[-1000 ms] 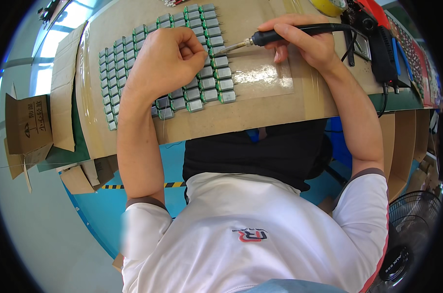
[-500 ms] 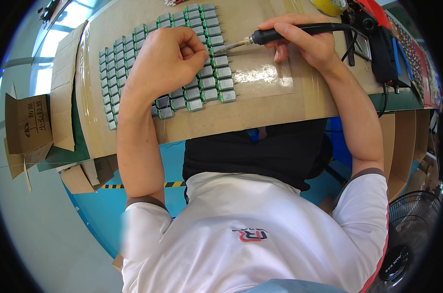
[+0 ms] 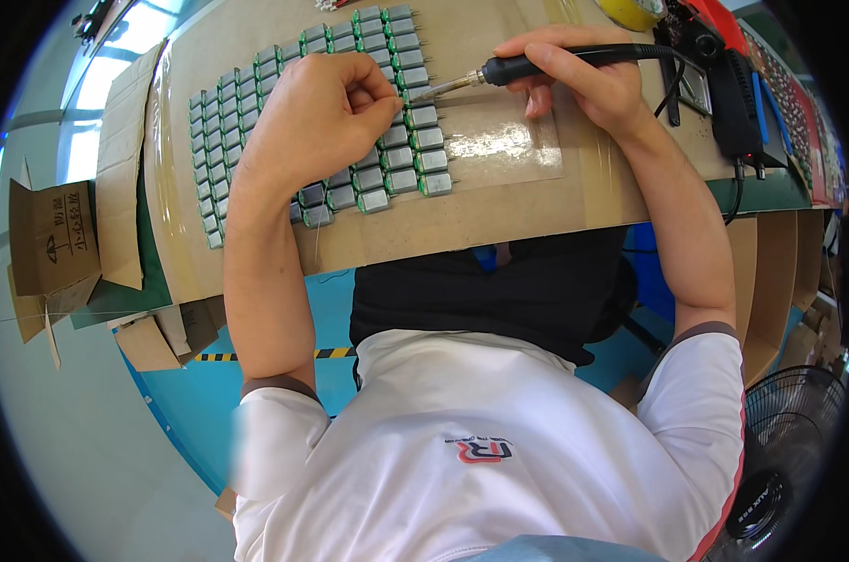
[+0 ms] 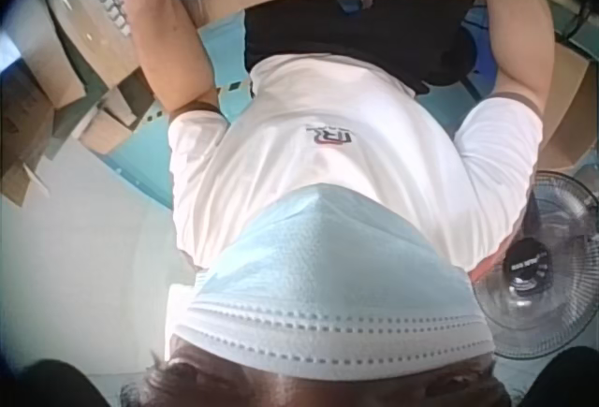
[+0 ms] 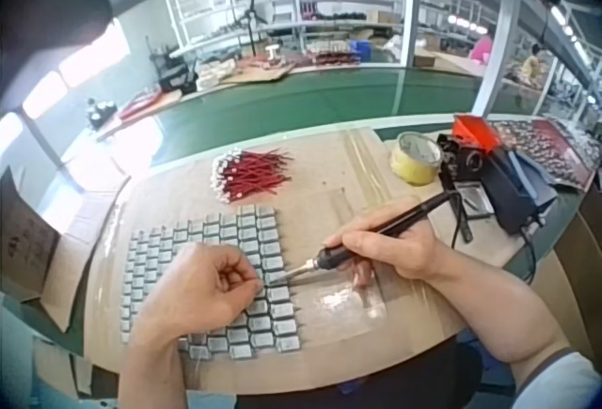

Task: Soldering individual wires onto a grid of small electronic components arranged on a workbench.

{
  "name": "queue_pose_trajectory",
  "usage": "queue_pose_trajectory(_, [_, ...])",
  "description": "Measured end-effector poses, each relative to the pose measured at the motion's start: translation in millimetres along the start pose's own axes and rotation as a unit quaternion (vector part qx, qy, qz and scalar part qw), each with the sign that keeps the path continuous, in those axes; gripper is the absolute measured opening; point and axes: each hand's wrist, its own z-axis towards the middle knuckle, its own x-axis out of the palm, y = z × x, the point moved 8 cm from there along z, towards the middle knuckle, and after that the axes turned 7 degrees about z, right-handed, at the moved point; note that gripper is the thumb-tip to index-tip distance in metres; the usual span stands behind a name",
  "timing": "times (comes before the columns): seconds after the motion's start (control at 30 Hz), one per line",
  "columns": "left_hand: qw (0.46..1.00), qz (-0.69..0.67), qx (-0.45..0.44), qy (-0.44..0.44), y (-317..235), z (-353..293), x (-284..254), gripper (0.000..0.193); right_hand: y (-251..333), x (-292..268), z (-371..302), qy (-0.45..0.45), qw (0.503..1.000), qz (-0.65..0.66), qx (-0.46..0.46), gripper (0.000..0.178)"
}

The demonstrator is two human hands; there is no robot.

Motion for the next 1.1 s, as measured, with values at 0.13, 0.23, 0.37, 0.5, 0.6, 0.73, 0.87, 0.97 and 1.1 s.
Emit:
queue_pose_trajectory(0.13, [1.000, -0.003, -0.001, -0.002, -1.0, -0.6, -1.8, 0.012, 2.0, 1.3, 0.9, -0.005, 1.000, -0.008, -0.006, 0.030])
queue_pose_trajectory(0.23, [1.000, -0.001, 0.004, -0.006, -1.0, -1.9, -4.9, 0.012, 1.9, -0.9, 0.1, -0.010, 1.000, 0.014, 0.005, 0.030])
queue_pose_trajectory(0.37, [0.996, -0.080, -0.007, -0.049, 2.5, -0.3, -12.9, 0.014, 4.9, -2.4, -1.9, -0.037, 0.999, 0.010, -0.013, 0.031])
queue_pose_trajectory(0.5, [0.983, -0.165, -0.039, -0.074, -1.6, -7.4, -22.9, 0.018, 13.6, -4.3, -4.9, -0.083, 0.996, 0.025, -0.012, 0.027])
queue_pose_trajectory(0.6, [0.968, -0.221, -0.080, -0.088, -10.3, -15.0, -29.8, 0.017, 16.8, -2.1, -8.6, -0.099, 0.994, 0.046, 0.000, 0.029])
queue_pose_trajectory(0.73, [0.966, -0.191, -0.105, -0.140, 2.6, -18.7, -27.1, 0.018, 5.5, 3.4, -21.4, -0.123, 0.989, 0.074, 0.030, 0.031])
queue_pose_trajectory(0.87, [0.973, -0.149, -0.107, -0.137, 12.2, -20.5, -17.5, 0.016, -4.5, 6.7, -28.2, -0.127, 0.987, 0.054, 0.077, 0.038])
queue_pose_trajectory(0.97, [0.974, -0.175, -0.065, -0.131, 18.5, -20.0, -8.5, 0.010, -4.7, 7.9, -27.9, -0.112, 0.990, 0.057, 0.058, 0.038])
queue_pose_trajectory(1.1, [0.986, -0.114, -0.019, -0.119, 7.6, -20.5, -8.0, 0.006, -4.3, 7.7, -28.3, -0.111, 0.992, 0.041, 0.051, 0.037])
